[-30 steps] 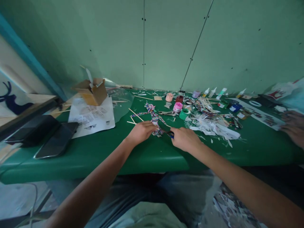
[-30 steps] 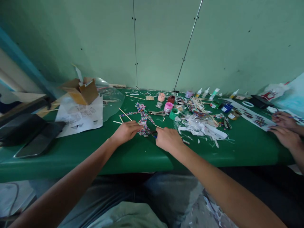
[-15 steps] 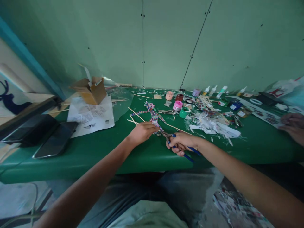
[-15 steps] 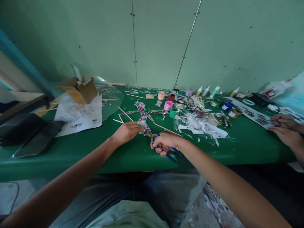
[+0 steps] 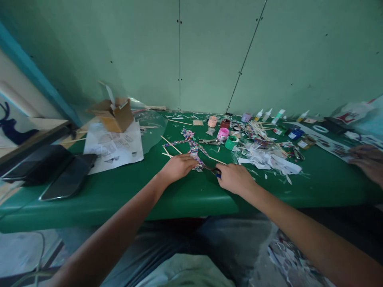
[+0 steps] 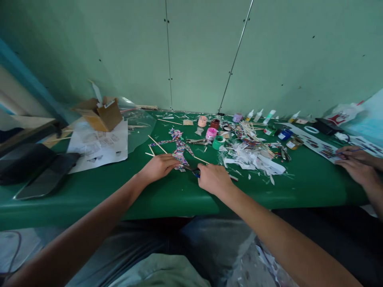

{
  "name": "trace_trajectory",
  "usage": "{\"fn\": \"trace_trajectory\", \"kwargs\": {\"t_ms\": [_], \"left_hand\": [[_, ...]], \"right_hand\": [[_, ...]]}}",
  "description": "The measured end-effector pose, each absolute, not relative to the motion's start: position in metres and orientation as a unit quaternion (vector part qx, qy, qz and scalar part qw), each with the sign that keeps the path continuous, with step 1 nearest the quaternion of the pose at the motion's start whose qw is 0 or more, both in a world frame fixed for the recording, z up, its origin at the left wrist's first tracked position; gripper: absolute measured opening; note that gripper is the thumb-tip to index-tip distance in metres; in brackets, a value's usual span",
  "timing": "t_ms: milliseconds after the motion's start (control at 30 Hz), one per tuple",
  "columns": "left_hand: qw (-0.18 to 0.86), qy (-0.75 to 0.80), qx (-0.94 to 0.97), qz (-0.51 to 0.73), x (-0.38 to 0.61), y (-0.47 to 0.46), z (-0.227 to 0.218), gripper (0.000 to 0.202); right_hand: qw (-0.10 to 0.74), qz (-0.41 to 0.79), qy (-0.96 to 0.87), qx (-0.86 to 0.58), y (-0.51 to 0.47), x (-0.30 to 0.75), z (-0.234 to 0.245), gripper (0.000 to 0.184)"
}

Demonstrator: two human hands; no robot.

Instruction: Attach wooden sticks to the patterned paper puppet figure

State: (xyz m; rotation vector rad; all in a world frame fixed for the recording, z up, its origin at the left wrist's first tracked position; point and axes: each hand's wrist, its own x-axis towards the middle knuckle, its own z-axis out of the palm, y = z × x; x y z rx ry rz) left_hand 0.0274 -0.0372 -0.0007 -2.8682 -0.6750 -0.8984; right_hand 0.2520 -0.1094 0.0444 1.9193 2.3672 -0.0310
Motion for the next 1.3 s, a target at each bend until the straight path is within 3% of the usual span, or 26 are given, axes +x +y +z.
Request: {"fn": "trace_trajectory", "kwargs": {"t_ms": [133, 300, 400, 500, 667, 733, 833, 1033, 1300], "left_hand": [[0.033, -0.196, -0.927, -0.318, 0.029, -0.038, -0.001, 0.024], [0.041, -0.178, -0.925, -0.334, 0.029, -0.039, 0.001, 0.024], [0.062, -0.159, -0.921, -0.349, 0.028, -0.038, 0.001, 0.023], [0.085, -0.176, -0.912, -0.361, 0.027, -0.037, 0.001, 0.019], [0.066, -0.253, -0.884, -0.387, 0.024, -0.038, 0.006, 0.019], [0.044, -0.257, -0.881, -0.394, 0.023, -0.040, 0.009, 0.019], [0.020, -0.253, -0.875, -0.412, 0.023, -0.042, 0.012, 0.018], [-0.027, -0.261, -0.850, -0.457, 0.022, -0.043, 0.010, 0.017], [-0.096, -0.326, -0.792, -0.507, 0.018, -0.039, -0.001, 0.019]], "right_hand": [[0.006, -0.113, 0.773, 0.624, -0.107, 0.252, 0.044, 0.017], [-0.045, -0.469, 0.644, 0.602, -0.104, 0.251, 0.046, 0.007], [-0.065, -0.578, 0.592, 0.558, -0.103, 0.251, 0.046, 0.005], [-0.060, -0.504, 0.633, 0.585, -0.101, 0.251, 0.049, 0.006], [-0.031, -0.140, 0.764, 0.630, -0.104, 0.242, 0.062, 0.020], [-0.012, -0.056, 0.776, 0.629, -0.107, 0.237, 0.065, 0.022], [-0.008, -0.004, 0.781, 0.624, -0.111, 0.230, 0.066, 0.026], [-0.096, 0.021, 0.780, 0.618, -0.114, 0.228, 0.063, 0.046], [-0.214, 0.031, 0.763, 0.609, -0.116, 0.219, 0.044, 0.037]]}}
